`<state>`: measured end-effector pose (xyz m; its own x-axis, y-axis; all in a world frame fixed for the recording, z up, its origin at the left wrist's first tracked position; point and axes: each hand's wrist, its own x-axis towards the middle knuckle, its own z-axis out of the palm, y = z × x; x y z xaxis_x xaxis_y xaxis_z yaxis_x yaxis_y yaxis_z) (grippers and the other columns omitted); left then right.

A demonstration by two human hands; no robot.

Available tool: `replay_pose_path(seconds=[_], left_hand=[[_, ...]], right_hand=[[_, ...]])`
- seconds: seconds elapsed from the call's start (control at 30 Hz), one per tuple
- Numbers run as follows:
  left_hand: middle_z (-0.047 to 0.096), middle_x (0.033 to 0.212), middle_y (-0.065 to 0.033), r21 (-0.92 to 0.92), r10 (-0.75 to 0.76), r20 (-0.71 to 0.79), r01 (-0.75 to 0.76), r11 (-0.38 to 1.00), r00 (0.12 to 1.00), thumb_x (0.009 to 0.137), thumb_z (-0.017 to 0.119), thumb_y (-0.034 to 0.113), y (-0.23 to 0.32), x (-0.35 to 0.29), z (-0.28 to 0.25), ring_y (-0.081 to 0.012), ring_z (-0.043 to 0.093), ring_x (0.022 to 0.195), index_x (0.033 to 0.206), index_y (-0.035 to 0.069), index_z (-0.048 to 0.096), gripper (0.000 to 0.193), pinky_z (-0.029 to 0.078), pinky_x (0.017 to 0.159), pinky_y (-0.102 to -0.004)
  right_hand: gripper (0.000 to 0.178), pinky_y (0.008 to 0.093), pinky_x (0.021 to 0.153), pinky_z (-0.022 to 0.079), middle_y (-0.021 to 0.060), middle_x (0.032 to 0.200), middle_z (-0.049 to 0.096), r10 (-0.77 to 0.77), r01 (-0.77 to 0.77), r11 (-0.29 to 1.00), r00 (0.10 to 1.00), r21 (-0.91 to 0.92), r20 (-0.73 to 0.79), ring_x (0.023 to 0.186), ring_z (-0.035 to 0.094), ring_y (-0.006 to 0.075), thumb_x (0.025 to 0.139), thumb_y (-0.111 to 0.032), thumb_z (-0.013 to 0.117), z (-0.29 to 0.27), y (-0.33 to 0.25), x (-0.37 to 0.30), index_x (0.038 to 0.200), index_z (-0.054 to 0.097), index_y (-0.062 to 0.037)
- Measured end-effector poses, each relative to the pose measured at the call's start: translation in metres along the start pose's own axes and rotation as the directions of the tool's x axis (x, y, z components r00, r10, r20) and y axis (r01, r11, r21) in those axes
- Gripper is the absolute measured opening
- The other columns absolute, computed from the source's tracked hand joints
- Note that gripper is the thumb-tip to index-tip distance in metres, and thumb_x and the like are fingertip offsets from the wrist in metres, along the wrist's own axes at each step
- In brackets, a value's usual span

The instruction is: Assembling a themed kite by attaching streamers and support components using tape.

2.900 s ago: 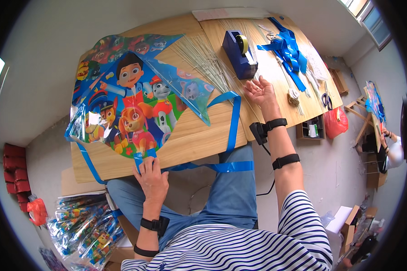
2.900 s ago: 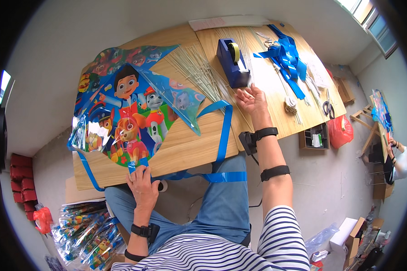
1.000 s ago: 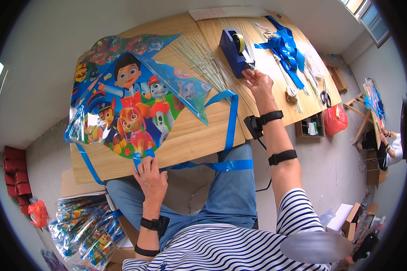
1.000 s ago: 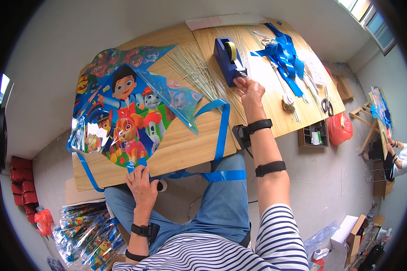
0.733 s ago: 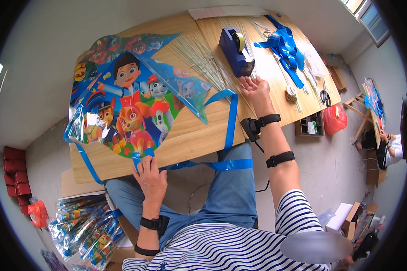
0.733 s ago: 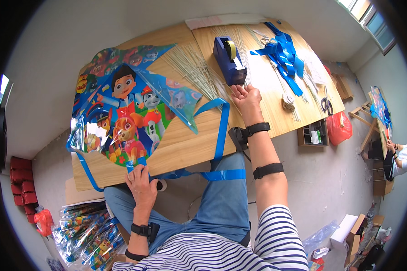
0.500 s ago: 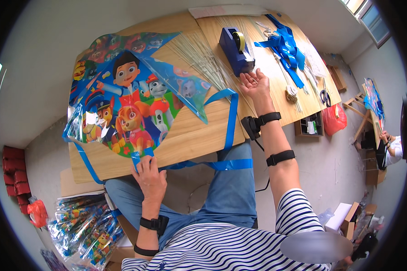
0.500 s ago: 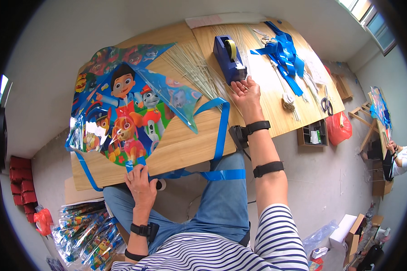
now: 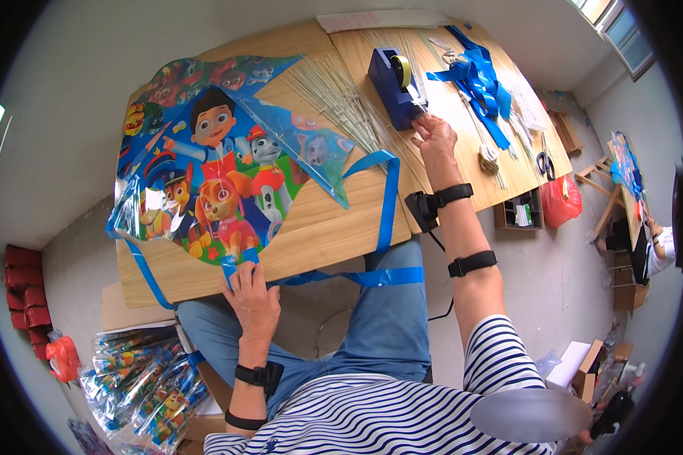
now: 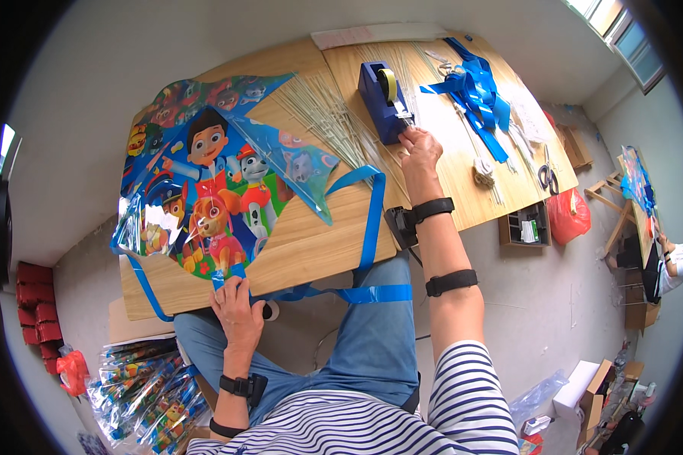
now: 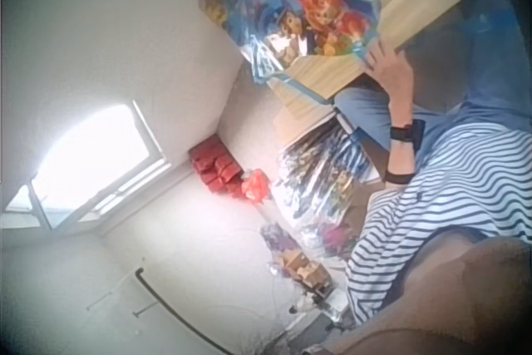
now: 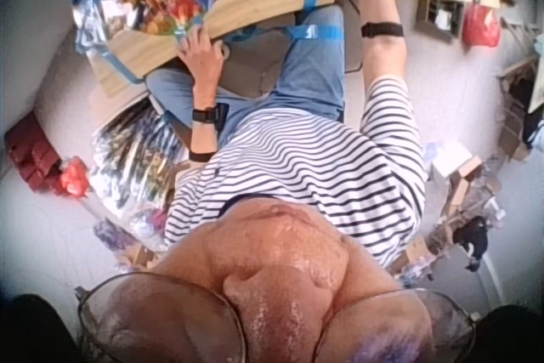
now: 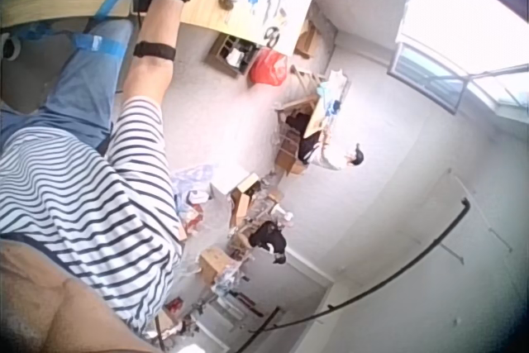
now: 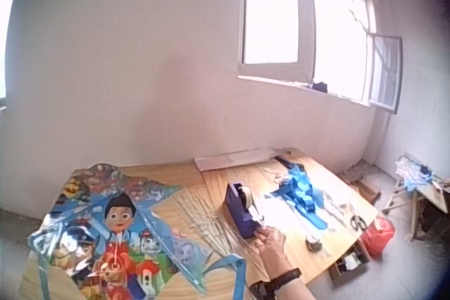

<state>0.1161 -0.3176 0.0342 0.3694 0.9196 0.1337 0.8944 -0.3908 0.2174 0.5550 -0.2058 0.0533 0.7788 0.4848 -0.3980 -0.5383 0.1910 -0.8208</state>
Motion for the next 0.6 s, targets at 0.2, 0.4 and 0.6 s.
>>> replay_pose_path(seconds=[0.2,0.4,0.6], left_hand=[[0.052,0.124,-0.008,-0.005,0.006,0.001,-0.006,1.0,1.0,0.069,0.079,0.017,0.001,0.003,0.002,-0.0315,0.044,0.118,0.118,0.002,0.06,0.054,0.026,0.11,-0.0545],[0.052,0.123,-0.0077,-0.007,0.001,0.007,-0.001,1.0,1.0,0.069,0.079,0.017,0.001,0.003,0.002,-0.0315,0.044,0.118,0.118,0.002,0.06,0.054,0.026,0.11,-0.0546],[0.052,0.122,-0.0074,-0.013,-0.01,-0.021,0.009,1.0,1.0,0.069,0.079,0.017,0.002,-0.002,0.002,-0.0311,0.045,0.117,0.117,0.003,0.06,0.053,0.026,0.11,-0.0551]], right_hand=[[0.024,0.0727,0.107,0.022,0.0197,0.111,0.066,-0.025,0.024,0.998,1.0,0.059,0.008,0.113,0.061,0.0415,0.09,-0.004,0.056,-0.008,0.004,0.01,0.113,0.053,0.0011],[0.012,0.0565,0.084,0.052,0.0183,0.101,0.068,0.055,-0.063,0.995,0.993,-0.077,-0.108,0.083,0.07,0.0355,0.089,-0.004,0.055,-0.002,0.013,0.027,0.099,0.058,0.0022],[0.012,0.0415,0.055,0.054,0.0152,0.07,0.067,-0.121,-0.069,0.828,0.947,-0.556,-0.296,0.056,0.066,0.0277,0.08,-0.004,0.06,-0.003,0.02,0.054,0.07,0.065,0.0006]])
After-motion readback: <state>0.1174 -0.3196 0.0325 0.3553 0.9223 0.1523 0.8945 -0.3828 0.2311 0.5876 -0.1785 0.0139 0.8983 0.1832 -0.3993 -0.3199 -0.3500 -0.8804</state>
